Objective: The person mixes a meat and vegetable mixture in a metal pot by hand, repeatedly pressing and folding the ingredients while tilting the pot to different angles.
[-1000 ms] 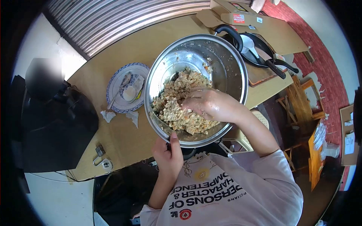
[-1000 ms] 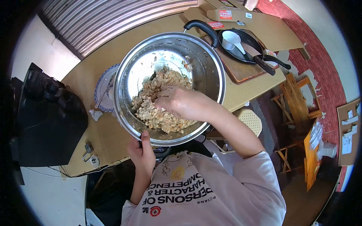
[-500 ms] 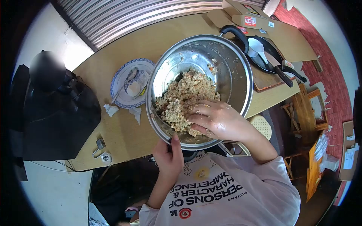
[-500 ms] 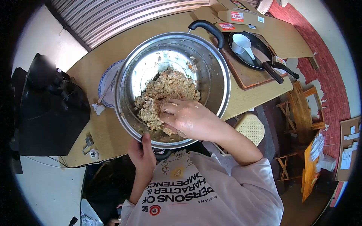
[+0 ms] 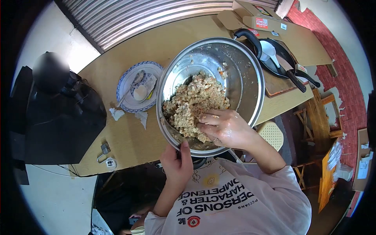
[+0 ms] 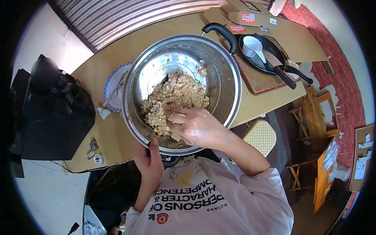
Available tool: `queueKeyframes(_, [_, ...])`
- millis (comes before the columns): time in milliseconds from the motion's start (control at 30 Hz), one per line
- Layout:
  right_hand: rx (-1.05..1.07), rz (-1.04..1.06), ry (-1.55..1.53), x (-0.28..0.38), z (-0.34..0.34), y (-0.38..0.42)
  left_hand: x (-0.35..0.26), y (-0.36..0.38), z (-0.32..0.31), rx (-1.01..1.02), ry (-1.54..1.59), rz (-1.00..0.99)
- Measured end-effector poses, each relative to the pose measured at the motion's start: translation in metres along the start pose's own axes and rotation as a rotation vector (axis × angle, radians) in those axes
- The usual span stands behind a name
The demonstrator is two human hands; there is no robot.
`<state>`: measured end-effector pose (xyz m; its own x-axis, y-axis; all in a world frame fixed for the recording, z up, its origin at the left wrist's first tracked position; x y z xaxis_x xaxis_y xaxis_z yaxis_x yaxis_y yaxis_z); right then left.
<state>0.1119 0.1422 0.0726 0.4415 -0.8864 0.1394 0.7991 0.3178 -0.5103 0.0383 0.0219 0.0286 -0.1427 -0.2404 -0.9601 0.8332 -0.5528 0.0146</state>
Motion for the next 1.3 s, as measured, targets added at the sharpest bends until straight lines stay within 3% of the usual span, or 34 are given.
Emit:
queueKeyframes(200, [-0.052, -0.202, -0.036, -0.014, 0.009, 0.014, 0.004, 0.002, -0.003, 0.017, -0.048, 0.032])
queueKeyframes(333, [-0.026, -0.208, -0.057, -0.006, 0.022, 0.006, -0.006, 0.003, -0.003, -0.010, -0.004, -0.030])
queueKeyframes(400, [-0.055, -0.076, -0.052, 0.001, 0.020, 0.001, -0.009, 0.003, -0.005, -0.004, -0.013, -0.048])
queueKeyframes(600, [0.021, 0.052, 0.076, 0.005, 0.006, -0.008, -0.014, 0.002, -0.005, 0.015, -0.135, -0.032])
queueKeyframes(833, [0.108, 0.081, 0.107, 0.003, -0.007, -0.006, -0.009, 0.001, -0.009, -0.022, -0.071, -0.065])
queueKeyframes(967, [-0.023, 0.057, 0.027, -0.009, -0.004, 0.006, -0.003, 0.002, -0.010, -0.002, -0.146, -0.050])
queueKeyframes(1000, [-0.118, 0.048, -0.004, -0.014, 0.005, 0.010, -0.003, 0.003, -0.012, 0.005, -0.145, -0.050])
queueKeyframes(1133, [-0.163, -0.205, -0.181, -0.037, 0.045, 0.029, -0.004, 0.006, -0.012, 0.005, -0.028, -0.064])
queueKeyframes(1200, [-0.138, -0.231, -0.181, -0.035, 0.054, 0.038, -0.002, 0.006, -0.013, 0.013, -0.021, -0.035])
queueKeyframes(1300, [0.155, -0.322, -0.228, -0.028, 0.032, 0.055, -0.003, 0.004, -0.011, -0.003, 0.062, -0.048])
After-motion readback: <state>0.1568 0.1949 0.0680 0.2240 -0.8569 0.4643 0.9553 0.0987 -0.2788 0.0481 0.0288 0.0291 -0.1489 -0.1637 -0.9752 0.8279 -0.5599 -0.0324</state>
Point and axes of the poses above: each hand's wrist, its own y-axis away from the middle knuckle, its own z-axis out of the back of the hand, x = y × z, the point moved 9 cm from there along -y, towards the middle knuckle, and after that the axes turned 15 degrees about z, right-handed, at the moved point
